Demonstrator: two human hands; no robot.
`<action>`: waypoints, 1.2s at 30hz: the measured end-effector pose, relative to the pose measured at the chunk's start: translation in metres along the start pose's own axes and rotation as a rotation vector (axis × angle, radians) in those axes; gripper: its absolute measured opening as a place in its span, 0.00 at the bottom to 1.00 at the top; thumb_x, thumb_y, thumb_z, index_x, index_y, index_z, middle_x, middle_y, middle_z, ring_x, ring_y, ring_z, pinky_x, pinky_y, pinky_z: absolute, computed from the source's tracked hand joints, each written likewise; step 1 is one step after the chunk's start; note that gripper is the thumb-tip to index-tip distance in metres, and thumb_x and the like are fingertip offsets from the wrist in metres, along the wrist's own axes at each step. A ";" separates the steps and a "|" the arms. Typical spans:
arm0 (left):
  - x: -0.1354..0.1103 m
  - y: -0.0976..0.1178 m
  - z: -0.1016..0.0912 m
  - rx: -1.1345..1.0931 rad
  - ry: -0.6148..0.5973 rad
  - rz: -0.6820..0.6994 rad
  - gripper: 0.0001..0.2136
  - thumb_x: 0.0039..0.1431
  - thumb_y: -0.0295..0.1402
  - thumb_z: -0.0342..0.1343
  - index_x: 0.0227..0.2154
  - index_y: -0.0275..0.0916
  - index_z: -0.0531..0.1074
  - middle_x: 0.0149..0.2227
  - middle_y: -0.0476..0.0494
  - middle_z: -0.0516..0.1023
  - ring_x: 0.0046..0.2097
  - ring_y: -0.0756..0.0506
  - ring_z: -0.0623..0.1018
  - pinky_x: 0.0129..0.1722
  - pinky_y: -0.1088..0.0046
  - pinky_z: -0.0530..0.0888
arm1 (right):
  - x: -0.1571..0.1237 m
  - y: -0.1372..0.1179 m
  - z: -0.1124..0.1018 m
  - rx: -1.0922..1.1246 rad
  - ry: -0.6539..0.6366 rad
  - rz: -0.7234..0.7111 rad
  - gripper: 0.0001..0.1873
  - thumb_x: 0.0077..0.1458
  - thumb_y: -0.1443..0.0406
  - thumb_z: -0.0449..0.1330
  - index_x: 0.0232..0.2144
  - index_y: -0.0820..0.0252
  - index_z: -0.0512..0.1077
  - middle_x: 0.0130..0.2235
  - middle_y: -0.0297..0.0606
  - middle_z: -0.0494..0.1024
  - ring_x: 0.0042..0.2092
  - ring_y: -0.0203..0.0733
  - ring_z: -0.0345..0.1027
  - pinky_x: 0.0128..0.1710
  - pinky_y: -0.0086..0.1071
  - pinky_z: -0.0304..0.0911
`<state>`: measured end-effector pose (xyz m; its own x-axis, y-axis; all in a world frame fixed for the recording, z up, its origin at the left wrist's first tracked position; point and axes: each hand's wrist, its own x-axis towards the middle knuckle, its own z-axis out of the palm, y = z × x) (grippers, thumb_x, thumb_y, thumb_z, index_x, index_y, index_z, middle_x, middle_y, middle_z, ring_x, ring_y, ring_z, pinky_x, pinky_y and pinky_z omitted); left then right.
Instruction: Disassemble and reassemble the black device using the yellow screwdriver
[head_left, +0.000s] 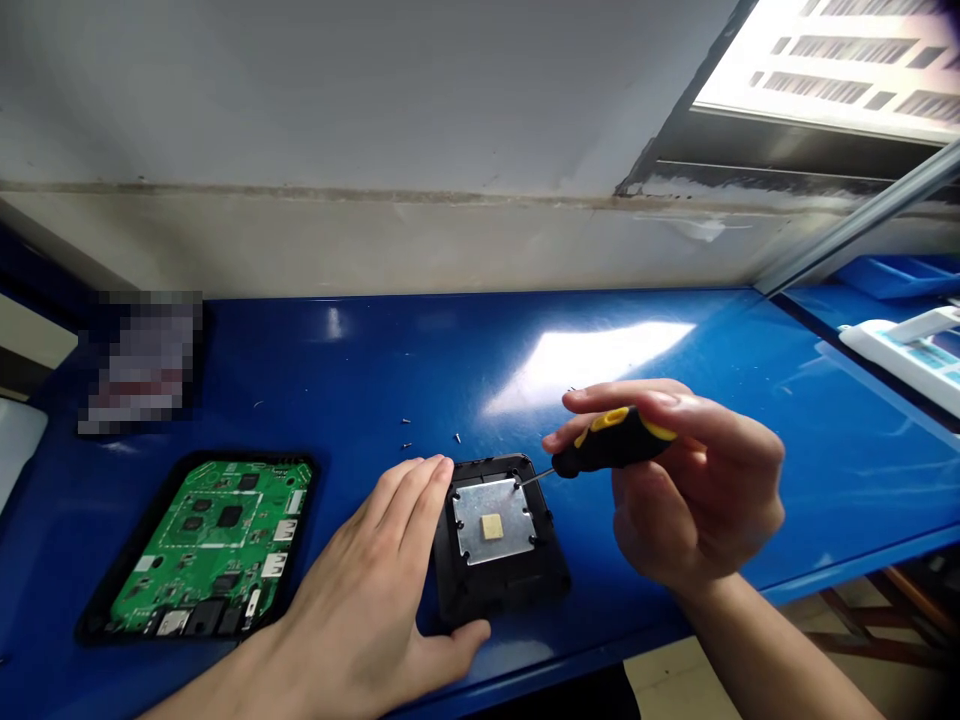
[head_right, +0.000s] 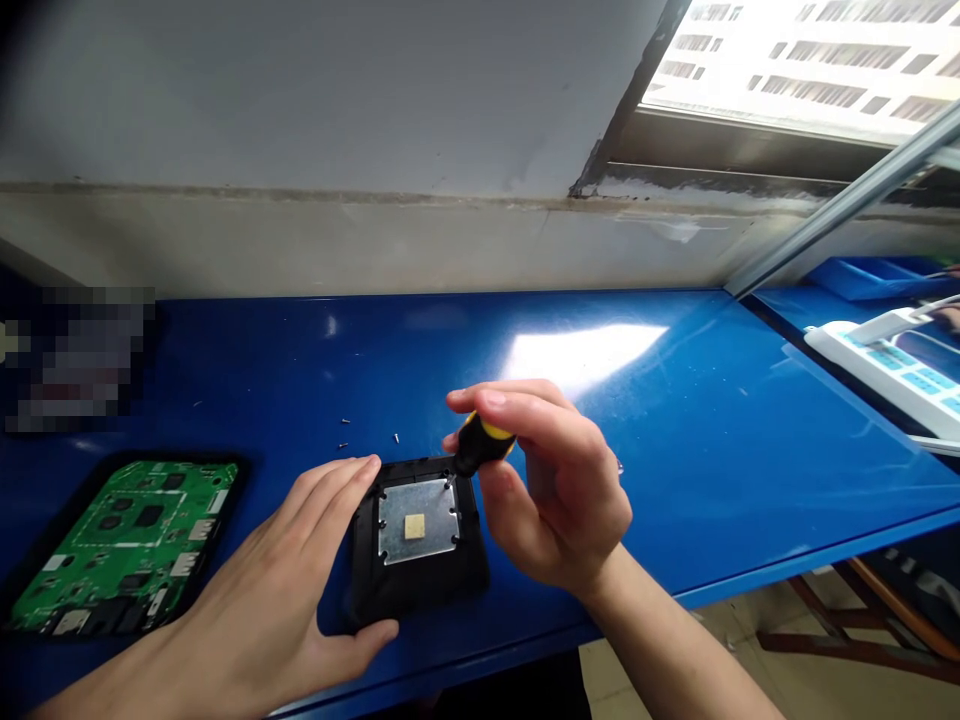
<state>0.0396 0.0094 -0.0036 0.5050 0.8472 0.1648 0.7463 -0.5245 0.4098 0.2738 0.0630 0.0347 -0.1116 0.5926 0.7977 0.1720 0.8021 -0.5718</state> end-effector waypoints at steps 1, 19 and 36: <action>0.000 0.000 0.000 0.011 0.000 0.004 0.49 0.46 0.43 0.67 0.68 0.36 0.49 0.64 0.28 0.68 0.63 0.27 0.69 0.56 0.47 0.77 | 0.001 -0.001 0.000 0.001 0.008 -0.026 0.20 0.65 0.66 0.58 0.57 0.49 0.71 0.48 0.41 0.79 0.44 0.47 0.77 0.26 0.39 0.80; 0.000 0.000 -0.003 0.031 -0.029 0.020 0.47 0.49 0.42 0.66 0.68 0.34 0.50 0.64 0.26 0.67 0.64 0.27 0.69 0.56 0.46 0.77 | 0.004 -0.002 0.002 -0.054 0.088 0.012 0.23 0.60 0.72 0.63 0.55 0.45 0.72 0.44 0.33 0.80 0.42 0.42 0.79 0.29 0.35 0.82; 0.001 0.000 -0.003 0.049 -0.027 0.036 0.48 0.48 0.44 0.67 0.67 0.34 0.49 0.63 0.25 0.67 0.63 0.26 0.70 0.55 0.46 0.78 | 0.010 0.002 0.003 -0.148 0.074 -0.105 0.26 0.52 0.64 0.73 0.52 0.47 0.75 0.39 0.34 0.76 0.32 0.40 0.74 0.23 0.37 0.76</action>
<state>0.0392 0.0106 -0.0004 0.5428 0.8256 0.1544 0.7475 -0.5587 0.3593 0.2698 0.0706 0.0409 -0.0653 0.4949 0.8665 0.3054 0.8366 -0.4548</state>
